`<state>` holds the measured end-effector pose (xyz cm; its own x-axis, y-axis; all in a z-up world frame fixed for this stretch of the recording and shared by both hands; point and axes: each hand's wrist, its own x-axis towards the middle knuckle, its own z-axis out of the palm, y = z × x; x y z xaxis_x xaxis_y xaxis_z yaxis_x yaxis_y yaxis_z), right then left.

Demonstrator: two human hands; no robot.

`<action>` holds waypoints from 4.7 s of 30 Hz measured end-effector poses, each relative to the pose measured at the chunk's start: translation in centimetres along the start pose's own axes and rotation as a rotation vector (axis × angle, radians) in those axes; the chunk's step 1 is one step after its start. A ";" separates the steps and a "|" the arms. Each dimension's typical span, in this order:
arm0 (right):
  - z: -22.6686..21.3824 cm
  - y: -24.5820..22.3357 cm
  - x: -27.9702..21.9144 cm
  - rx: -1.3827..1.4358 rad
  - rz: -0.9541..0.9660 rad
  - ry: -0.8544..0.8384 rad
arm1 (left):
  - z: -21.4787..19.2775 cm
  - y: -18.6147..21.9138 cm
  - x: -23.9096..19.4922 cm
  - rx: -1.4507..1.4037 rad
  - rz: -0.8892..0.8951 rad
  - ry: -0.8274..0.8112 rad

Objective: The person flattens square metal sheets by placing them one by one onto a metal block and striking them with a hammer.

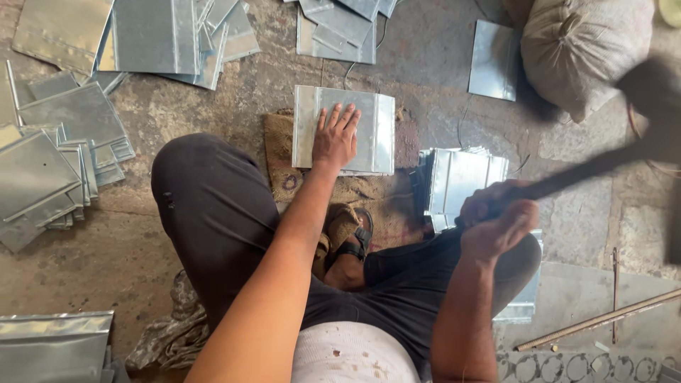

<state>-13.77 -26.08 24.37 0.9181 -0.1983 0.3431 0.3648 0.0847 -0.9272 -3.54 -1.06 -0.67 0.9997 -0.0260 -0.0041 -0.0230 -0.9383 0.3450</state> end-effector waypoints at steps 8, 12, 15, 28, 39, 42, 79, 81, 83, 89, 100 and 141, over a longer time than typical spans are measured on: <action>-1.9 16.3 -8.0 -0.686 -0.039 -0.237 | 0.0 0.0 -0.5 0.004 0.016 0.040; -1.5 12.1 -4.7 -0.698 0.642 -0.435 | 0.0 0.5 -0.6 0.014 0.015 0.047; 0.1 5.8 -1.7 -0.351 0.522 -0.335 | 0.1 0.3 -0.6 0.030 0.018 0.033; 0.7 15.3 -8.1 -0.560 0.167 -0.230 | 1.1 -0.8 -1.4 0.073 0.073 0.087; 2.3 0.3 -0.7 -0.127 0.102 -0.130 | 0.0 0.4 -0.2 -0.044 -0.080 -0.155; 2.1 -0.5 -0.6 0.040 -0.143 -0.032 | -0.3 0.7 -0.2 -0.068 -0.035 -0.054; 2.3 8.7 -0.8 -0.351 0.492 -0.244 | -0.1 1.2 -0.9 0.140 -0.073 -0.055; 2.4 5.0 0.7 -0.272 0.160 -0.240 | -0.4 1.4 -2.1 0.131 -0.110 -0.072; 1.9 2.6 0.4 -0.147 -0.058 -0.157 | -0.5 1.9 -3.5 0.122 -0.132 -0.081; 1.7 12.9 -2.9 -0.077 -0.231 -0.024 | -1.8 2.3 -3.6 0.130 -0.149 -0.128; 2.5 7.5 0.6 -0.287 0.346 -0.206 | -0.1 1.7 -2.4 0.178 -0.106 -0.142; 2.1 12.7 -6.3 -0.745 0.321 -0.151 | -1.0 2.3 0.3 0.126 -0.198 -0.026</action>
<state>-14.56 -21.75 10.76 0.9905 -0.1371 0.0114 -0.0688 -0.5652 -0.8221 -3.28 -2.88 1.03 0.9843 0.1553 -0.0844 0.1702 -0.9617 0.2150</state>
